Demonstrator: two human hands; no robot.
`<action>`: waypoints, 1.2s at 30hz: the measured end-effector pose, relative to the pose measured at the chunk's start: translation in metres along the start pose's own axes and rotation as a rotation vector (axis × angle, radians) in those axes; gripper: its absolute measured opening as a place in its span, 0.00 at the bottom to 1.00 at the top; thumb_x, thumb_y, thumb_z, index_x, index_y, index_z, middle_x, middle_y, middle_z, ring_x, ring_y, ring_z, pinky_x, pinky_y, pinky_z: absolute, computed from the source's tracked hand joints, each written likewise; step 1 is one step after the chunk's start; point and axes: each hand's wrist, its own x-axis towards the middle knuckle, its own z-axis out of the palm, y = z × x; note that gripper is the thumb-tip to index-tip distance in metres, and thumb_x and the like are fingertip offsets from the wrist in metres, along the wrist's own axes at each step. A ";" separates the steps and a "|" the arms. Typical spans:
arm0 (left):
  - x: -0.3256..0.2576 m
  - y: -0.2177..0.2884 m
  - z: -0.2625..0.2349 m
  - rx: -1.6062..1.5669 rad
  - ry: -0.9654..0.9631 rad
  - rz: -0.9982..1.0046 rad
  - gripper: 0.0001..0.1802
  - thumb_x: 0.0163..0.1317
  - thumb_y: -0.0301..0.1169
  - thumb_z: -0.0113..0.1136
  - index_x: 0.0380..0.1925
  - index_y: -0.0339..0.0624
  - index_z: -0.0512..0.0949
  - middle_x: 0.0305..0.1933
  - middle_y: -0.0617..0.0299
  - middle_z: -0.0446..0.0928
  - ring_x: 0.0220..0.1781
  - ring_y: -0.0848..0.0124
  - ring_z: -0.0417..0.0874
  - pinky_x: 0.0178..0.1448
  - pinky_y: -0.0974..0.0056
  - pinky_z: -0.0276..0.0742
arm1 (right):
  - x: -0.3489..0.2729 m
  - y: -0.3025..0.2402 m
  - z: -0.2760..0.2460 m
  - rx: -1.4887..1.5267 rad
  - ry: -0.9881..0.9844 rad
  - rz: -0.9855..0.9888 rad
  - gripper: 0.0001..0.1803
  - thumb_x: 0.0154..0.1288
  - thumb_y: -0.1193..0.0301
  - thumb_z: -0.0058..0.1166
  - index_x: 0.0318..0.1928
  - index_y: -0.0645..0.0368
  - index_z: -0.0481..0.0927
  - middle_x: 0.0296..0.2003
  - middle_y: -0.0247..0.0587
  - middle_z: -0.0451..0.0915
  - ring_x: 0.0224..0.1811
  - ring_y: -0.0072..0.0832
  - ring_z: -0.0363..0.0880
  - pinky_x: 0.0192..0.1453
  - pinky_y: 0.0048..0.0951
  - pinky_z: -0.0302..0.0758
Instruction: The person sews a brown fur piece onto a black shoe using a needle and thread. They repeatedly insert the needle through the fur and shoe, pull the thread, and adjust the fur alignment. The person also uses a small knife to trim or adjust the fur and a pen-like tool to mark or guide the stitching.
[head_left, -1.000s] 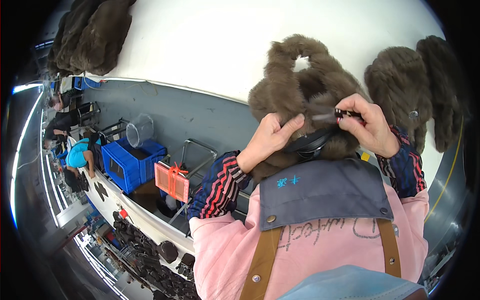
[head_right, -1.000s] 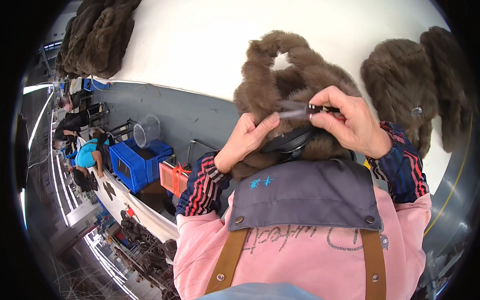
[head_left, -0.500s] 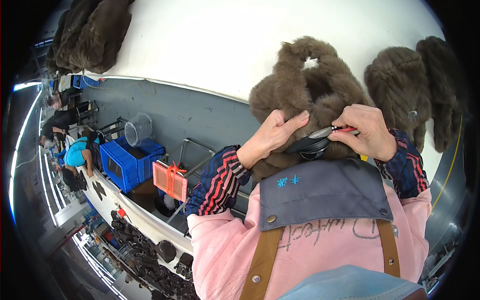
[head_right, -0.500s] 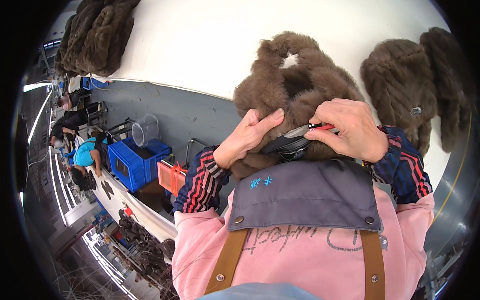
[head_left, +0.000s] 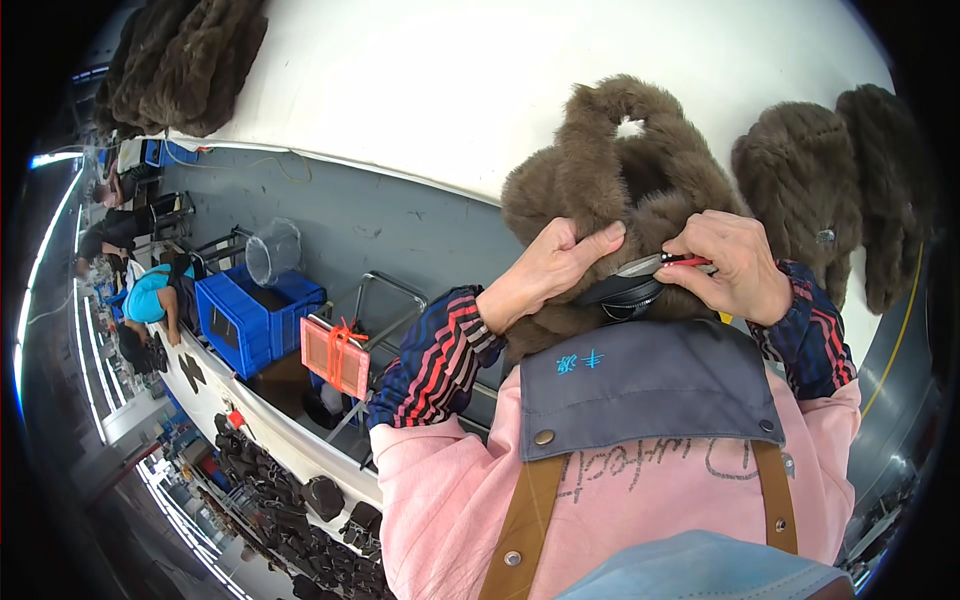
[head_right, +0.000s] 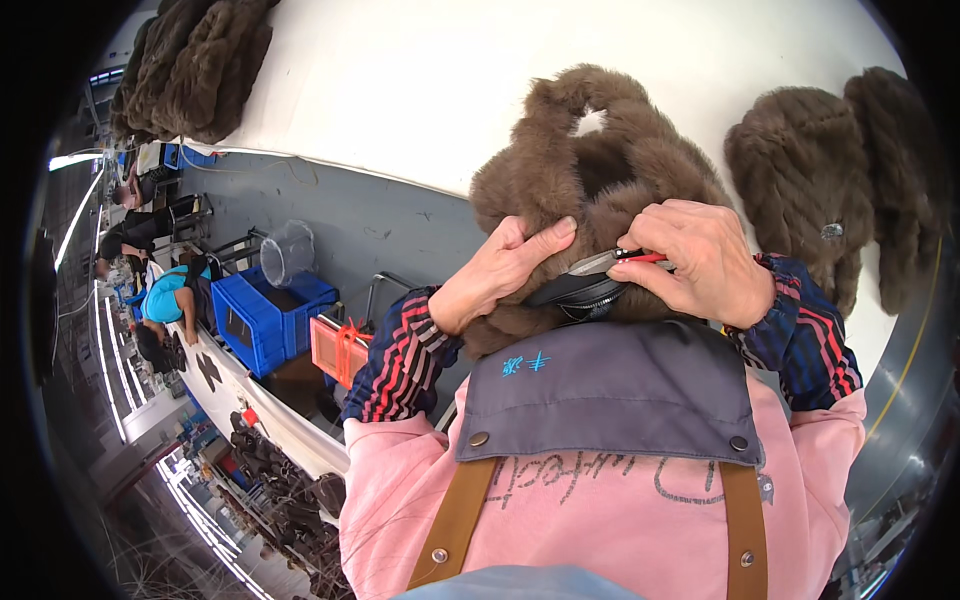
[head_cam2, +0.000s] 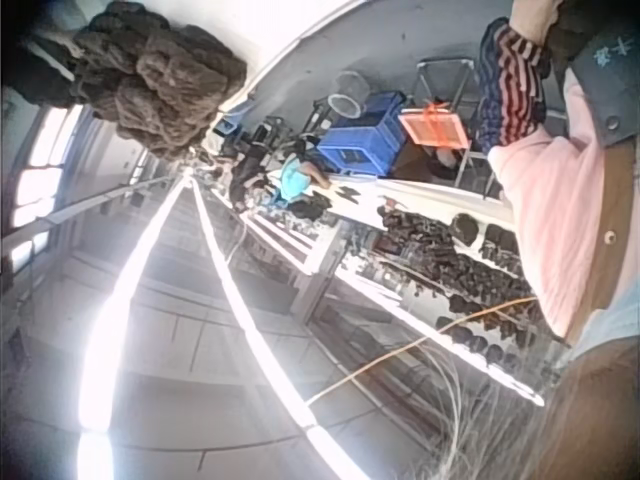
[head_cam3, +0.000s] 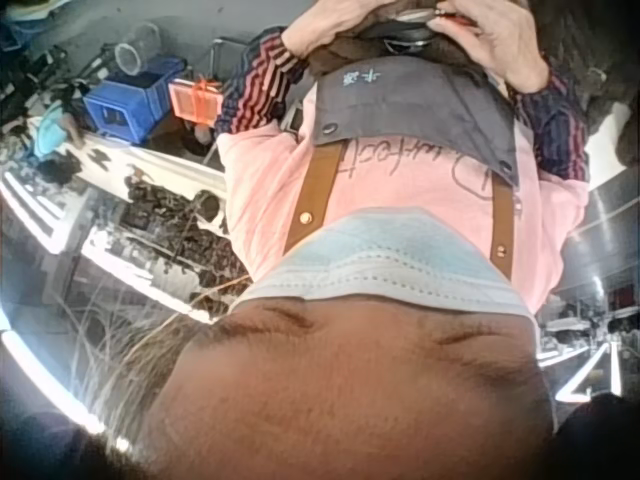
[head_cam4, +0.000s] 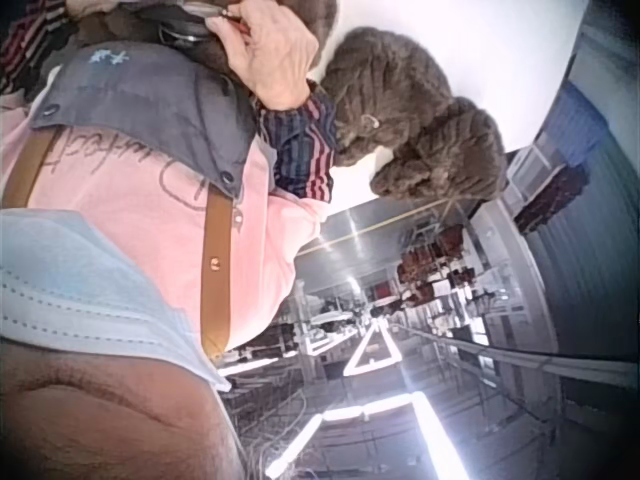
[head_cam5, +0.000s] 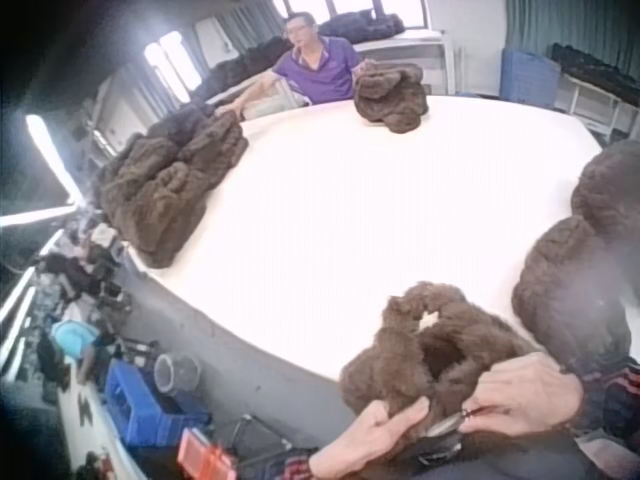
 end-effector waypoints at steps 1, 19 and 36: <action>-0.001 0.002 0.000 0.016 -0.003 -0.020 0.33 0.55 0.50 0.54 -0.01 0.47 0.57 0.04 0.77 0.49 0.08 0.85 0.45 0.12 0.70 0.35 | 0.000 0.001 0.000 -0.003 -0.001 -0.005 0.11 0.44 0.69 0.62 0.23 0.59 0.72 0.18 0.37 0.72 0.19 0.31 0.71 0.22 0.27 0.65; -0.004 0.019 -0.001 0.054 -0.037 -0.103 0.32 0.56 0.50 0.53 0.00 0.50 0.56 0.05 0.77 0.49 0.09 0.85 0.45 0.12 0.69 0.34 | 0.002 0.005 0.004 0.021 -0.026 0.018 0.11 0.44 0.68 0.61 0.22 0.59 0.72 0.18 0.38 0.72 0.19 0.33 0.71 0.22 0.28 0.66; 0.005 0.010 -0.002 0.000 0.041 -0.136 0.31 0.52 0.53 0.55 0.01 0.52 0.55 0.06 0.77 0.48 0.10 0.85 0.44 0.14 0.69 0.34 | 0.004 0.003 -0.002 0.019 -0.029 0.056 0.11 0.45 0.69 0.60 0.22 0.60 0.72 0.18 0.38 0.71 0.20 0.32 0.71 0.22 0.28 0.65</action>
